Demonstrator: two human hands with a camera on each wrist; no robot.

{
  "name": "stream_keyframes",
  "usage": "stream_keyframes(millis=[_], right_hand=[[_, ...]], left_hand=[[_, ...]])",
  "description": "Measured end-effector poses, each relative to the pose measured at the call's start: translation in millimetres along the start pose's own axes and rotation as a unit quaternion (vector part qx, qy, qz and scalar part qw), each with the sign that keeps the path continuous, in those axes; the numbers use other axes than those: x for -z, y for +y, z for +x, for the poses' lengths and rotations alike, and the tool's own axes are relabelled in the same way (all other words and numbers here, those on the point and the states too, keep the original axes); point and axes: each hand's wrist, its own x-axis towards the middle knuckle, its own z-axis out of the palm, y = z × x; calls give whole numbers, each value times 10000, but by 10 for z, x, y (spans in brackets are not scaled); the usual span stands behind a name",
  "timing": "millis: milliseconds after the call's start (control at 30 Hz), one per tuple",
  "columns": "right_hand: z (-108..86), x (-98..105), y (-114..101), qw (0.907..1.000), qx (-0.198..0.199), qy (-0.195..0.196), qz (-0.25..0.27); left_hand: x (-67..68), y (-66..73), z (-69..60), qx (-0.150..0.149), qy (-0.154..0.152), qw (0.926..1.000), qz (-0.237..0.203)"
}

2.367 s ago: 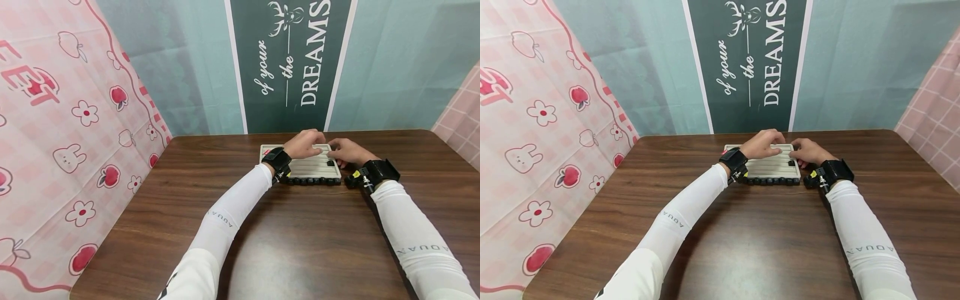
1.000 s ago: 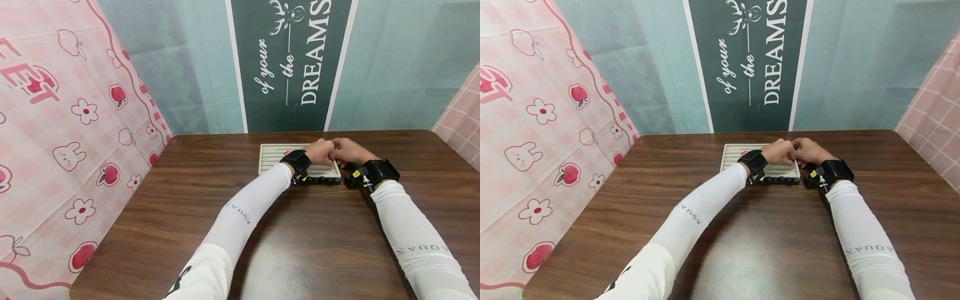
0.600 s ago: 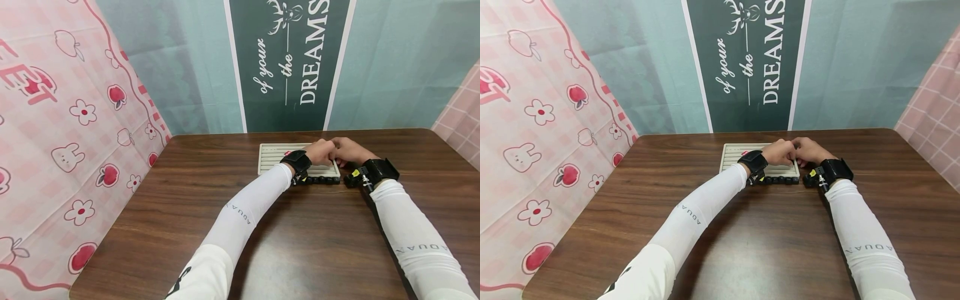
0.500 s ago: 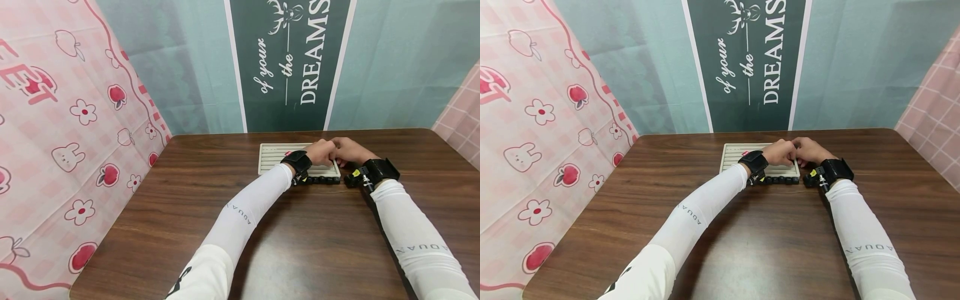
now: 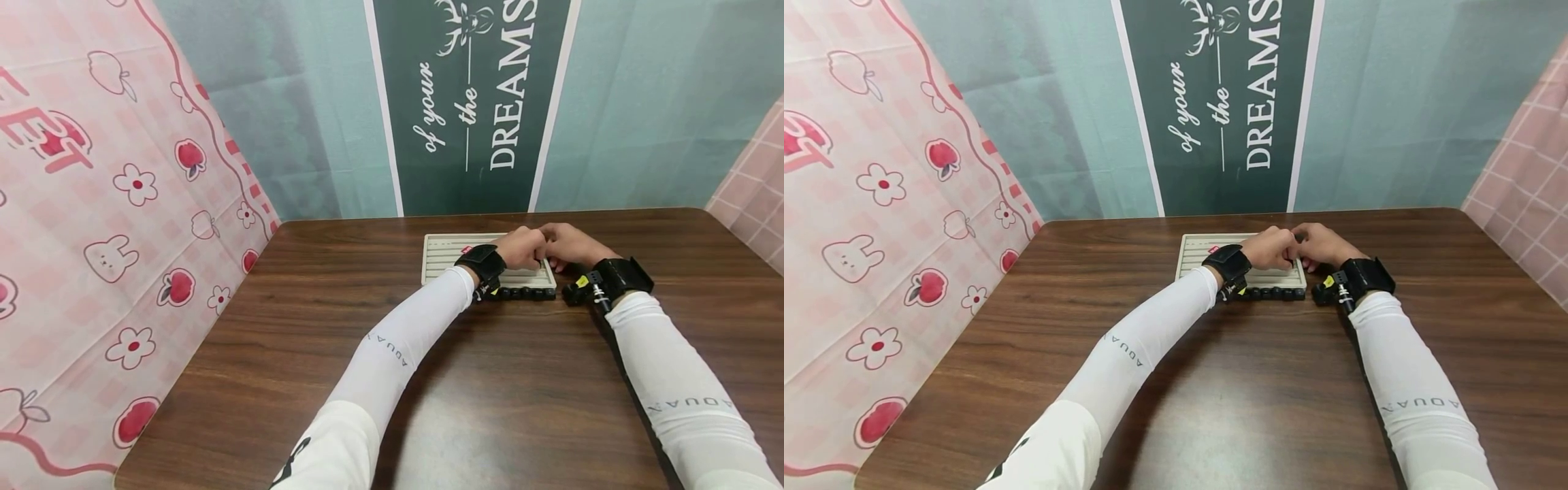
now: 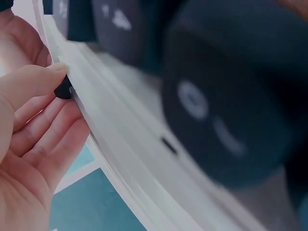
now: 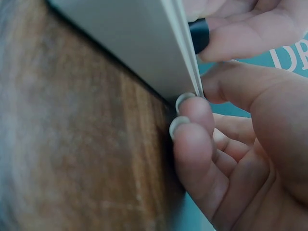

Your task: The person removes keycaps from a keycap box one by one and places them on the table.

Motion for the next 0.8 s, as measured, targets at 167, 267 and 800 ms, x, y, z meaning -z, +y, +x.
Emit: stream_keyframes(millis=[167,267,800], right_hand=[[27,5,18,9999,4,20,-104],[31,3,18,10000,-43,15,-73],[33,30,11,9998,-155,-121,-14]], left_hand=[[19,-25,-24,-103,10,9999,-17],[24,-39,-30,-88,72,9999,-23],[65,-78,-112,-15,231,9997,52]])
